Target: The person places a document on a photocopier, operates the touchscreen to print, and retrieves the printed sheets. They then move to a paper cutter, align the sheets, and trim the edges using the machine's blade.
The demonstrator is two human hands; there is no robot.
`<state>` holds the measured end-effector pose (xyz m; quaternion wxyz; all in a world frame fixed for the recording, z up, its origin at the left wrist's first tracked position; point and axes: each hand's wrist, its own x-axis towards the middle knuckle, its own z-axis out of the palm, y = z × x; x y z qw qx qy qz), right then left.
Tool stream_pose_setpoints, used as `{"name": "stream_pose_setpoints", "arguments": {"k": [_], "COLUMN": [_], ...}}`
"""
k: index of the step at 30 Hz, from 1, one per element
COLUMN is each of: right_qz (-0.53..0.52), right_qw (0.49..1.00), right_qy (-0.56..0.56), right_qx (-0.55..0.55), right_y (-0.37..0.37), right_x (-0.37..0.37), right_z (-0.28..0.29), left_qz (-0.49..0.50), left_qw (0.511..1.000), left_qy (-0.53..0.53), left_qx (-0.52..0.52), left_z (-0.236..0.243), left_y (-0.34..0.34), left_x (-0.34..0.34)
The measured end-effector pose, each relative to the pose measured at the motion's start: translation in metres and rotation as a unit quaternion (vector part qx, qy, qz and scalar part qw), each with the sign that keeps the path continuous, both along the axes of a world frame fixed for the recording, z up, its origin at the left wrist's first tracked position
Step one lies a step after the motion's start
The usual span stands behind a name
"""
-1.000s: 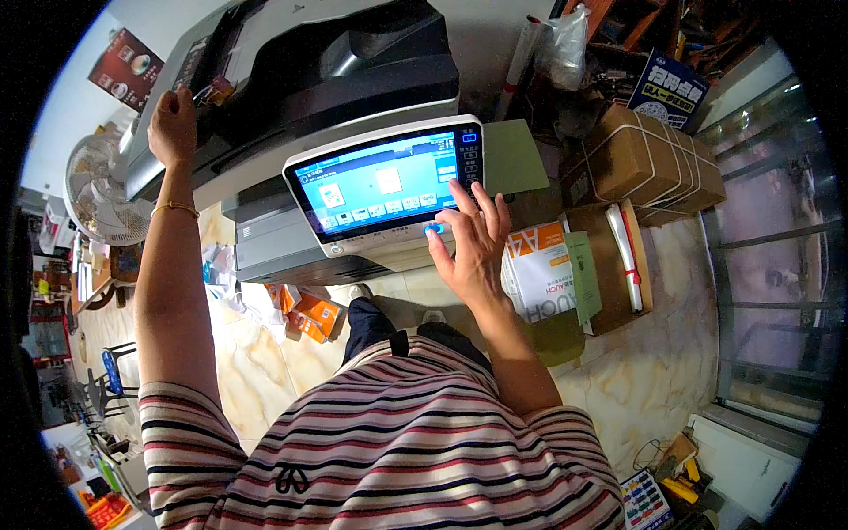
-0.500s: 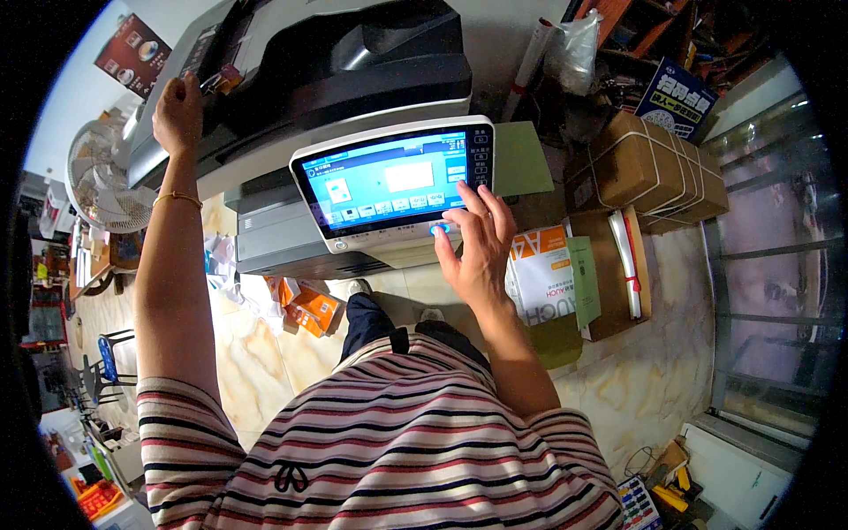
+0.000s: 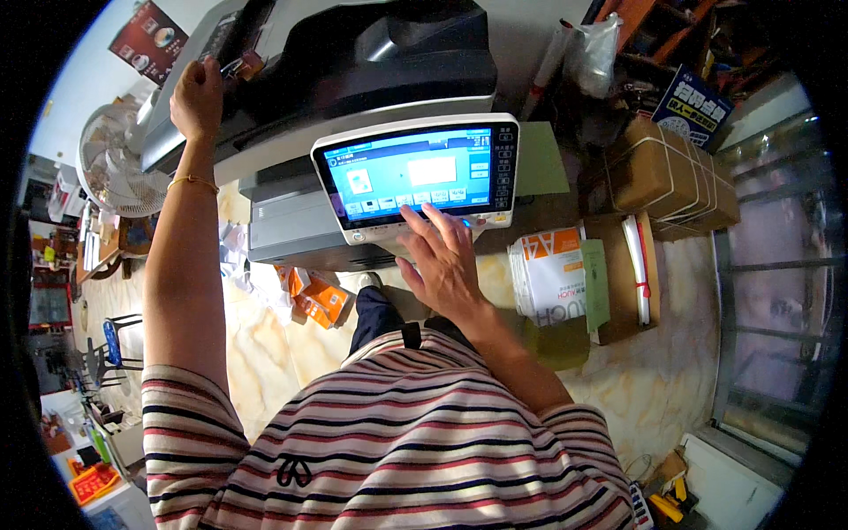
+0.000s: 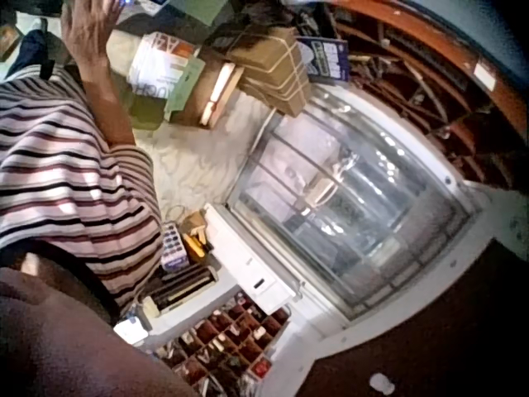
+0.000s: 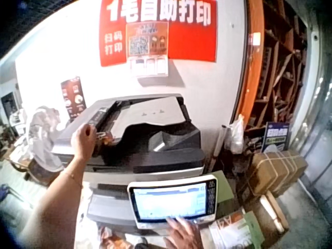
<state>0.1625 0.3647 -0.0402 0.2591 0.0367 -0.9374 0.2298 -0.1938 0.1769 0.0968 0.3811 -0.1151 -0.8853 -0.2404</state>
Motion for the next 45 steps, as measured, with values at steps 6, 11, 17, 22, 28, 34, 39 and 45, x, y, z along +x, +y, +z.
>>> {"name": "stream_pose_setpoints", "arguments": {"k": [6, 11, 17, 22, 28, 34, 39, 45], "right_qz": [0.001, -0.039, -0.08, -0.086, -0.083, -0.087, -0.101, -0.121], "right_qw": [0.999, 0.997, 0.995, 0.994, 0.995, 0.995, 0.993, 0.991], "right_qy": [0.031, 0.064, 0.055, 0.062, 0.052, 0.046, 0.056, 0.059], "right_qx": [0.017, -0.021, -0.019, -0.023, -0.014, -0.006, -0.004, 0.014], "right_y": [0.005, 0.007, 0.016, 0.018, 0.017, 0.019, 0.024, 0.036], "right_x": [-0.003, 0.005, 0.011, 0.011, 0.011, 0.011, 0.006, -0.008], "right_z": [0.004, 0.004, 0.003, 0.004, 0.003, 0.002, 0.007, 0.02], "left_qz": [0.005, 0.001, -0.004, 0.001, -0.011, -0.006, 0.009, 0.003], "left_qw": [1.0, 1.0, 1.0, 0.999, 0.999, 0.999, 1.0, 1.0], "left_qy": [-0.012, -0.002, 0.014, -0.032, -0.039, -0.023, 0.004, -0.002], "left_qx": [0.017, 0.012, 0.012, 0.012, 0.022, 0.021, 0.01, 0.014], "left_z": [0.001, 0.001, 0.0, 0.001, 0.002, 0.002, 0.001, 0.002], "left_y": [0.003, 0.002, 0.003, 0.001, 0.001, 0.002, 0.004, 0.004], "left_x": [0.002, 0.002, 0.002, 0.003, 0.003, 0.004, 0.006, 0.004]}}
